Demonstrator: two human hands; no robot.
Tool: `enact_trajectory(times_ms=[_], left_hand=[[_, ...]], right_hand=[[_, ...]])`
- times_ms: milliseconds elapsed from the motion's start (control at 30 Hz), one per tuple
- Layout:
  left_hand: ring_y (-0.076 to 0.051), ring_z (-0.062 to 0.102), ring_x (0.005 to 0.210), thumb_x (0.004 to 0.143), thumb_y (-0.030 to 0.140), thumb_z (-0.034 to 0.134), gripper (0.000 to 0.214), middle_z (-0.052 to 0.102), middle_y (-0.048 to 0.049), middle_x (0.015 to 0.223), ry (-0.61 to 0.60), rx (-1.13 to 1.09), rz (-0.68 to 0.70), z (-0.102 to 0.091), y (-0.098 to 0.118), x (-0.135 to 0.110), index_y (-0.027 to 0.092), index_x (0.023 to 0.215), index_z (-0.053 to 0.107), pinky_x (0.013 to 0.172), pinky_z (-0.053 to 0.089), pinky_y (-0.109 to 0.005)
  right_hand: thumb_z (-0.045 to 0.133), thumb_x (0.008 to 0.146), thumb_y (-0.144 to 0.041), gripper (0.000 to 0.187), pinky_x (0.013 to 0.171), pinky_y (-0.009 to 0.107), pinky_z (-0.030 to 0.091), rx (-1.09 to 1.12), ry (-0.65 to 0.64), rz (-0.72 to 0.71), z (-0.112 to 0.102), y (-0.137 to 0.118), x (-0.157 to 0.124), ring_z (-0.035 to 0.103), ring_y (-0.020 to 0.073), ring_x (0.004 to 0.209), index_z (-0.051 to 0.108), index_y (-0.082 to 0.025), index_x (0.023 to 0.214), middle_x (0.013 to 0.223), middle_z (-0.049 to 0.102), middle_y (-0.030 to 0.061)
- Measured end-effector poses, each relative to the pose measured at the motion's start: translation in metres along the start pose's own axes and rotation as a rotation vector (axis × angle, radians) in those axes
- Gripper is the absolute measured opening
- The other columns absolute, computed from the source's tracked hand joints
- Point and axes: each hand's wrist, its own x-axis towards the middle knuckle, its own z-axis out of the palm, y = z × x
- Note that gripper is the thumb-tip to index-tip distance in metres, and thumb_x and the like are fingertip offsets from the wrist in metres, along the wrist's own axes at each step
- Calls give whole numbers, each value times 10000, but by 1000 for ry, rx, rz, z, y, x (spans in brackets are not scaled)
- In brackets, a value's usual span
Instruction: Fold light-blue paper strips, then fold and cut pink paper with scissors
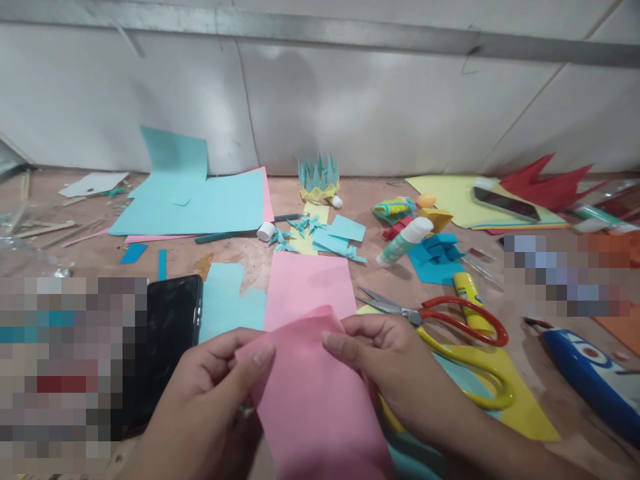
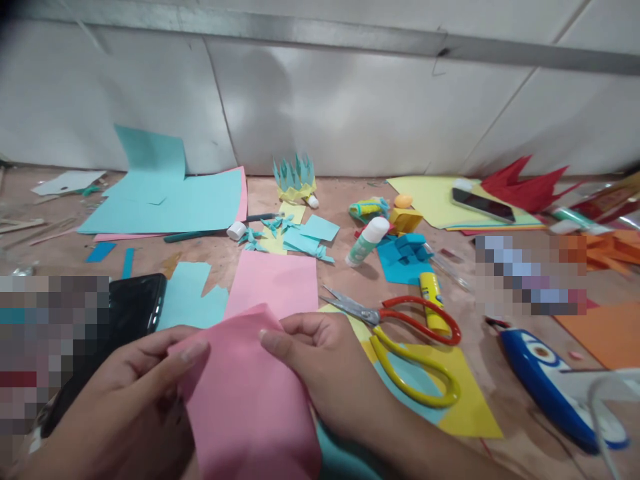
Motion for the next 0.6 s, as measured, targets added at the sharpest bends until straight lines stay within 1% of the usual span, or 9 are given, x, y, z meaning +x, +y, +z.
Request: enact_trajectory(times_ms=[100,133,200,267,300,367,433,533,600], left_hand=[[-210,657,763,727,386,770,228,728,-50,792,-120,499,-20,-3,15,-2,196,852,747,662,499,-265],[-211,650,761,720,381,764,217,723,-45,779,-159,623,-19,-2,19,-4,196,832,745,652,487,-261],[-190,618,706,732,382,729,187,692,-23,713,-191,769,4,1,22,-6,199,768,728,616,458,-247],[-161,571,651,763,387,689,199,646,-3,655,-199,820,22,4,20,-8,197,706,696,586,426,-233],[-151,550,637,784,390,669,218,626,4,641,-202,818,32,4,18,-8,196,685,678,580,414,-229],[-137,520,633,811,401,652,258,597,9,642,-197,745,43,2,15,-8,190,662,641,581,402,-223],[-116,480,591,802,434,679,313,554,21,614,-111,574,33,-3,14,-5,185,637,589,545,380,-209],[-81,392,473,724,493,761,410,481,45,542,29,315,-65,-13,19,0,188,616,509,445,313,-189],[-73,371,427,671,511,803,447,474,50,522,66,245,-119,-18,22,3,196,626,488,405,291,-185]], right_hand=[[805,729,-417,320,469,172,292,-165,-116,103,2,-1,-5,439,70,536,723,-107,723,616,596,2],[800,732,-399,306,462,172,276,-205,-154,150,5,-1,-7,424,67,530,721,-104,718,602,582,-4],[782,743,-363,273,451,173,248,-260,-232,226,11,1,-11,389,60,520,714,-102,702,573,540,-22],[745,773,-344,259,447,177,227,-289,-303,256,15,3,-13,344,54,514,702,-108,674,546,480,-43],[728,787,-343,261,450,180,225,-296,-326,250,16,4,-14,327,55,517,699,-112,668,540,455,-49],[722,790,-350,272,457,188,221,-332,-325,207,15,3,-13,305,57,525,691,-116,654,535,418,-58],[738,776,-370,297,455,198,213,-394,-285,144,9,-1,-9,301,61,528,678,-117,632,533,402,-60],[745,773,-404,313,461,199,237,-470,-250,67,-5,-11,-4,333,66,531,698,-123,644,539,448,-53],[750,768,-434,313,480,199,278,-468,-245,51,-13,-15,0,382,73,539,731,-129,700,566,519,-39]])
